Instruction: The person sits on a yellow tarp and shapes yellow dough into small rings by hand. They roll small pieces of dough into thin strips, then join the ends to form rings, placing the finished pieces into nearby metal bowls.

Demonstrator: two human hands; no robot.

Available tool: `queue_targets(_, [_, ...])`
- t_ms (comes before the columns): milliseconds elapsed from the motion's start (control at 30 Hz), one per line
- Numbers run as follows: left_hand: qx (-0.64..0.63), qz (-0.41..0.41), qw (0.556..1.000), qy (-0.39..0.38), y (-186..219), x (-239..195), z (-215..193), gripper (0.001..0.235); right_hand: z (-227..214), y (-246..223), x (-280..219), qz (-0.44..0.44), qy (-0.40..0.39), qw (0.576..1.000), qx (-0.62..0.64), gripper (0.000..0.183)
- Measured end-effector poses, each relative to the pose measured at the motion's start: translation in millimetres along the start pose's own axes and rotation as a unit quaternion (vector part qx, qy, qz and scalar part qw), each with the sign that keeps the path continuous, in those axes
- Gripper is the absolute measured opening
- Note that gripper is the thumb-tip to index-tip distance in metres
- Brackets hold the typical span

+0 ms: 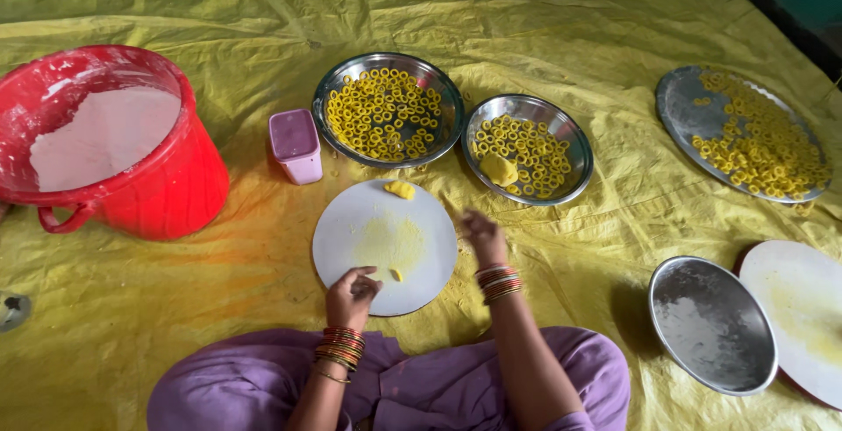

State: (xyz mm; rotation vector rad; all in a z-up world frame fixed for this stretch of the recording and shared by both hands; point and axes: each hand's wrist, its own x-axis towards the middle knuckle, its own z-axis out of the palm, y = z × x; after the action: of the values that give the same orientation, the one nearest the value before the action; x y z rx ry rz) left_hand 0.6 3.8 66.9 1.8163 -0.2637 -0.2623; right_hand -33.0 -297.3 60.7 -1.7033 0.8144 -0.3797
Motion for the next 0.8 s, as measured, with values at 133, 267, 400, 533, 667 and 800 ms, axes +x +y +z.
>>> queue_targets(133, [0.020,0.032,0.999,0.016,43,3,-31,0.018,62,-2,-44,-0.140,-0.143,0.975,-0.091,0.032])
queue_targets(267, [0.074,0.078,0.994,0.019,53,18,-55,0.015,87,-24,-94,-0.203,-0.175,0.919,-0.290,0.034])
queue_targets(400, [0.210,0.034,0.976,-0.041,32,32,-63,0.042,98,-27,-94,-0.292,-0.188,0.889,-0.299,0.043])
queue_targets(533, [0.295,-0.018,0.954,-0.055,-1,32,-35,0.046,121,-10,-22,-0.250,-0.076,0.906,-0.333,0.057])
queue_targets(667, [0.311,0.062,0.948,0.008,-20,43,-14,0.039,142,3,56,-0.324,-0.010,0.878,-0.352,0.071])
queue_targets(800, [0.267,-0.002,0.964,-0.006,-16,53,-21,0.036,144,-5,78,-0.328,-0.031,0.866,-0.376,0.046])
